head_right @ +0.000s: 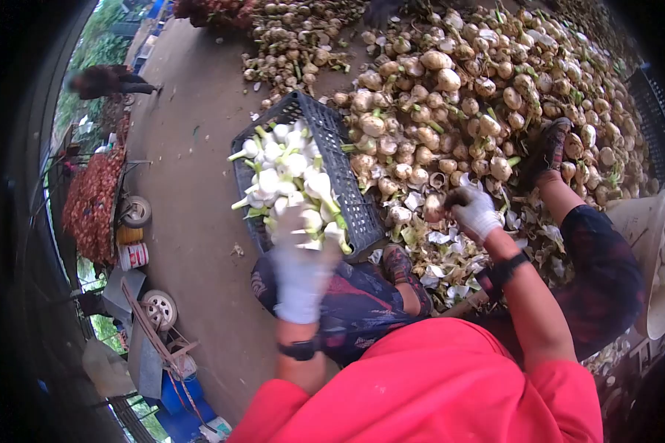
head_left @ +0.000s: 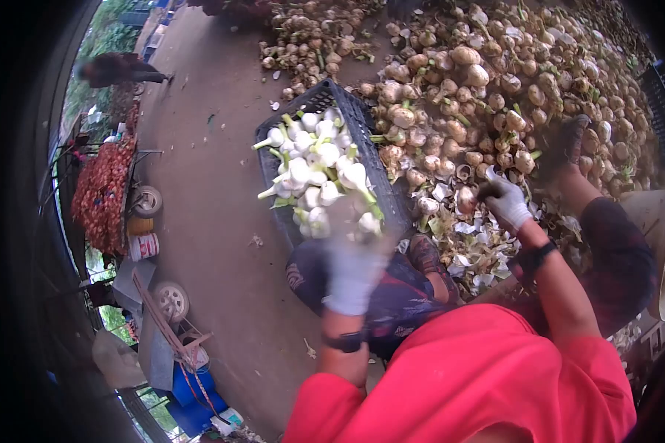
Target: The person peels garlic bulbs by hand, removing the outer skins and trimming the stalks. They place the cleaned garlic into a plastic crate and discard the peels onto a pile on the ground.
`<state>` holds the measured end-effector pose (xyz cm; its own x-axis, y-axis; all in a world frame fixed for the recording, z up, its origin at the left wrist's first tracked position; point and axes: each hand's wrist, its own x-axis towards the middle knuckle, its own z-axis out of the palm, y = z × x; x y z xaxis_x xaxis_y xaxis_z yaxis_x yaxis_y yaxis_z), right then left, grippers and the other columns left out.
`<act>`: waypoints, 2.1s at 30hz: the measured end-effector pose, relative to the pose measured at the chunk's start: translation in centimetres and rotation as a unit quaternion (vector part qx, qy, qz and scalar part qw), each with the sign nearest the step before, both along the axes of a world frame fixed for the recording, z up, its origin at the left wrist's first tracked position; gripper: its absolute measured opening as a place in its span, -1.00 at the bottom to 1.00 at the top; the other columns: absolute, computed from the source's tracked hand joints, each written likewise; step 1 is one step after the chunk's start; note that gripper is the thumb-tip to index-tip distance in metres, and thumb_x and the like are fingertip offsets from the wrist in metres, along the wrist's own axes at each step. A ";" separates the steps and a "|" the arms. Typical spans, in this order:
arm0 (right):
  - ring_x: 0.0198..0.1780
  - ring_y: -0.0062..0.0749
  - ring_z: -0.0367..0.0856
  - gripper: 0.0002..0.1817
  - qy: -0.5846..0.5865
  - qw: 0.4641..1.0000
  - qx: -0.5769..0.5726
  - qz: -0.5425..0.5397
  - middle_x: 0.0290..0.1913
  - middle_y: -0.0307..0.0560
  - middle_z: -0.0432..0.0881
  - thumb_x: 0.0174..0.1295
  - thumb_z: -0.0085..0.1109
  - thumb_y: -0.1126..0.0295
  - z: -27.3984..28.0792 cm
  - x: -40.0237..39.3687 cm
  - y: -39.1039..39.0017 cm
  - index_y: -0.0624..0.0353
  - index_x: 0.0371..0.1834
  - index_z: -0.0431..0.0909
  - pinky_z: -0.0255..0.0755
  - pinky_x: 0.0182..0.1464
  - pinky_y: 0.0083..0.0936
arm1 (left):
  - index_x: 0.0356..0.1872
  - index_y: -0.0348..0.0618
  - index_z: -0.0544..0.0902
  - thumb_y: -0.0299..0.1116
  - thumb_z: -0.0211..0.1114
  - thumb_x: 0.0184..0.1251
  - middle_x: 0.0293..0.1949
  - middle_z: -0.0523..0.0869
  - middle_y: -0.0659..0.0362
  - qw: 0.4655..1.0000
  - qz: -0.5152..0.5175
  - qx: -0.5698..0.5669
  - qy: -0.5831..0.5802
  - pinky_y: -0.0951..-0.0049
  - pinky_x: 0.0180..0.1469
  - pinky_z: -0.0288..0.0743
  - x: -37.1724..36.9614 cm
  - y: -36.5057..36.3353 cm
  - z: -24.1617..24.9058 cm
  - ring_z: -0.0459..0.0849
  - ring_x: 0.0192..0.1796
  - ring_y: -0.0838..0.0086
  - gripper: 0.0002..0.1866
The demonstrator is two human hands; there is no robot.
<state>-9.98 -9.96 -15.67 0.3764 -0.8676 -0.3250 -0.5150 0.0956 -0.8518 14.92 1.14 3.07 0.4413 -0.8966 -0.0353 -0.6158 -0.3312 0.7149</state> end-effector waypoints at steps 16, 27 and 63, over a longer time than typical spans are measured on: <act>-0.66 -0.67 0.30 -0.35 -0.309 0.943 0.052 -0.111 -0.61 -0.34 0.39 0.07 0.13 -0.33 16.8 -5.3 11.9 0.16 -0.45 0.47 0.16 -0.64 -0.67 | 0.20 -0.22 0.33 -0.35 0.55 -0.30 0.05 0.48 -0.07 0.925 -0.331 -0.188 0.006 0.20 0.07 0.46 -13.0 3.5 -0.2 0.50 0.06 0.01 -0.12; -0.63 -0.63 0.39 -0.78 -0.214 0.968 0.125 -0.035 -0.61 -0.24 0.47 0.25 -0.01 0.38 18.2 -4.7 12.2 0.28 -0.43 0.54 0.28 -0.61 -0.61 | -0.08 -0.25 0.52 -0.21 0.45 -0.04 -0.36 0.61 0.11 0.928 -0.259 -0.153 0.219 0.40 -0.29 0.55 -11.3 4.1 -1.1 0.62 -0.37 0.31 -0.49; -0.23 -0.18 0.57 -0.64 -0.334 0.940 0.041 0.058 -0.24 0.00 0.57 0.15 0.21 0.28 19.0 -13.8 13.3 0.26 -0.07 0.45 0.46 -0.14 -0.25 | 0.06 -0.12 0.54 -0.25 0.20 0.29 0.02 0.58 0.10 0.645 0.024 -0.175 0.743 0.43 -0.13 0.51 -3.6 3.7 -3.2 0.56 -0.11 0.43 -0.66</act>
